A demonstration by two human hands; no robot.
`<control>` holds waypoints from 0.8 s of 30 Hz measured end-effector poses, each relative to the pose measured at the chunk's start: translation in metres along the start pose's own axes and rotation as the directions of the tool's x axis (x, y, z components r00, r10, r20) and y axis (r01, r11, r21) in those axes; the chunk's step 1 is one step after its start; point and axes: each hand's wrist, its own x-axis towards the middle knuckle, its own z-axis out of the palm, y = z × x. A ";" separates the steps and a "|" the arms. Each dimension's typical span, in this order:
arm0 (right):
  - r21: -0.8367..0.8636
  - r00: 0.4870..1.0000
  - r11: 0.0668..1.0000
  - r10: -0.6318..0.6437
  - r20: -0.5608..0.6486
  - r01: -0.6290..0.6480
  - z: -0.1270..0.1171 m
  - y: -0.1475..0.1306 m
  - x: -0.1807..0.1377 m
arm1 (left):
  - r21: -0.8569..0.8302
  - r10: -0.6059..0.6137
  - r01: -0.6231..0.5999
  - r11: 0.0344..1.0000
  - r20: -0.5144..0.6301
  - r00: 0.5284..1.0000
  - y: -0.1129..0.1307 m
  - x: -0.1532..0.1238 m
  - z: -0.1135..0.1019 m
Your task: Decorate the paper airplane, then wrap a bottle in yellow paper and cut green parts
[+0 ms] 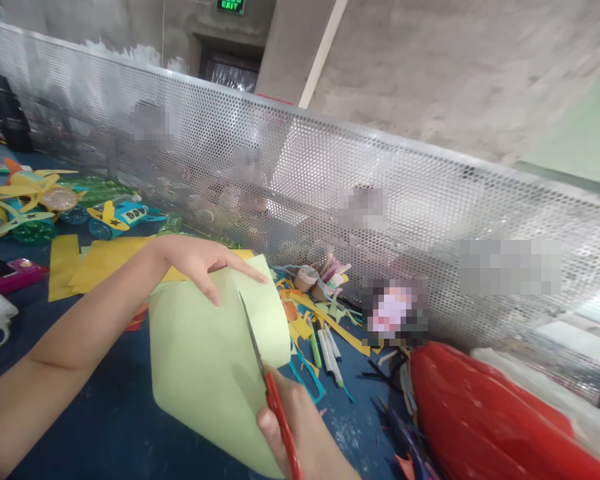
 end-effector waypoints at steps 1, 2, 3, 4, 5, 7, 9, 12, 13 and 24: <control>0.016 1.000 1.000 0.009 0.020 -0.010 0.001 -0.003 0.003 | 0.002 0.004 -0.004 1.000 0.004 1.000 0.000 0.000 0.000; 0.024 0.999 1.000 0.017 0.037 -0.018 0.001 -0.005 0.005 | 0.006 0.007 -0.007 1.000 0.007 1.000 -0.001 0.000 0.000; 0.024 0.999 0.999 0.025 0.046 -0.026 0.002 -0.006 0.006 | 0.011 0.008 -0.008 1.000 0.010 1.000 -0.001 0.000 -0.001; 0.021 0.998 0.999 0.031 0.048 -0.032 0.002 -0.006 0.006 | 0.015 0.007 -0.007 1.000 0.011 1.000 -0.001 0.000 -0.001; 0.018 0.998 0.999 0.035 0.045 -0.036 0.002 -0.006 0.006 | 0.018 0.005 -0.005 1.000 0.011 1.000 -0.001 0.000 -0.001; 0.019 0.998 0.999 0.047 0.040 -0.047 0.002 -0.004 0.006 | 0.017 0.007 -0.007 1.000 0.003 1.000 -0.001 0.000 -0.001; 0.024 0.997 0.998 0.060 0.038 -0.061 0.002 -0.004 0.007 | 0.010 0.017 -0.017 1.000 -0.011 1.000 -0.001 0.000 -0.001; 0.015 0.997 0.998 0.064 0.042 -0.065 0.001 -0.005 0.007 | -0.003 0.020 -0.020 1.000 -0.023 1.000 -0.001 0.000 0.000; 0.008 0.997 0.998 0.055 0.048 -0.055 0.000 -0.005 0.007 | -0.009 0.016 -0.016 1.000 -0.025 1.000 -0.001 0.000 0.000; -0.191 0.995 0.981 -0.006 -0.095 -0.012 -0.002 0.011 -0.026 | 0.022 0.005 -0.005 1.000 0.001 1.000 0.000 0.007 0.005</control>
